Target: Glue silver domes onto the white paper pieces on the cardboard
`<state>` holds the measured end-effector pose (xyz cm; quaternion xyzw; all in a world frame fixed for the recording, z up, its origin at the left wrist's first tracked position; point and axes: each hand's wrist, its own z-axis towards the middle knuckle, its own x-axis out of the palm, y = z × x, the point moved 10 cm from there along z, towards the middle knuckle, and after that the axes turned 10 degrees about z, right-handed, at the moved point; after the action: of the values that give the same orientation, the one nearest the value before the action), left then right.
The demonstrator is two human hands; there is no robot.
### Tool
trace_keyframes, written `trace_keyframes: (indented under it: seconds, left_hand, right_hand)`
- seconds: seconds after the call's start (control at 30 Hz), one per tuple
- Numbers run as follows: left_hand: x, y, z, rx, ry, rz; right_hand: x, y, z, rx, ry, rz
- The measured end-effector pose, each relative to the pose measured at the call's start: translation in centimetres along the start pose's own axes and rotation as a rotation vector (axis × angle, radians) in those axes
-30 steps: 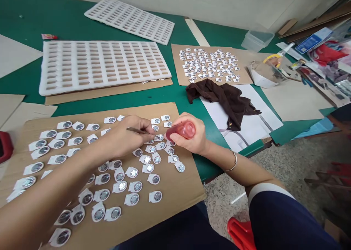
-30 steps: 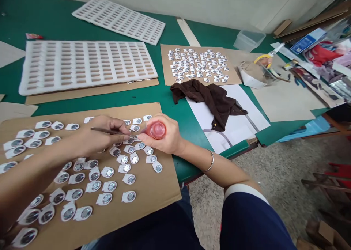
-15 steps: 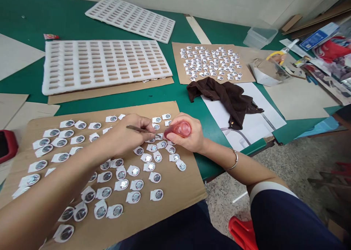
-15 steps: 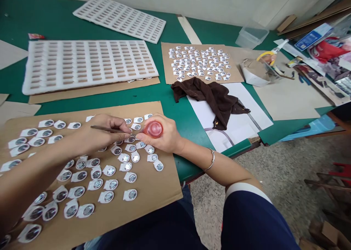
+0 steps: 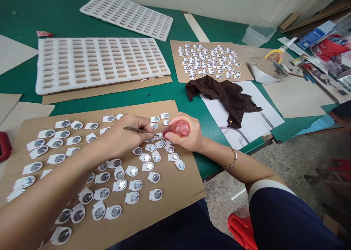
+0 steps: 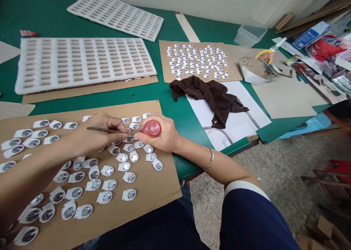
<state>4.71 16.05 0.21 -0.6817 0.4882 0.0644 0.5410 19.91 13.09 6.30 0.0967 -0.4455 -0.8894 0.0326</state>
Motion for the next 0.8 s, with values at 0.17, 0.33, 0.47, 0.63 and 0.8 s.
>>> trace_keyframes:
  seconds: [0.17, 0.33, 0.47, 0.63, 0.8]
  left_hand:
    - [-0.01, -0.05, 0.06, -0.005, 0.003, 0.024]
    - [-0.01, 0.15, 0.16, -0.019, 0.004, 0.033]
    - [-0.02, 0.15, 0.18, -0.019, 0.005, 0.048]
    - [-0.13, 0.04, 0.06, -0.034, 0.004, 0.071]
    - [-0.32, 0.10, -0.02, -0.055, -0.001, 0.080]
  right_hand:
    - [-0.02, -0.01, 0.07, -0.010, -0.005, -0.015]
    - [0.08, -0.16, 0.09, -0.012, 0.002, 0.006]
    - [0.09, -0.34, 0.04, -0.001, 0.003, -0.012]
    - [0.06, -0.49, 0.04, 0.014, 0.007, -0.027]
    - [-0.17, -0.37, 0.00, -0.012, 0.001, -0.017]
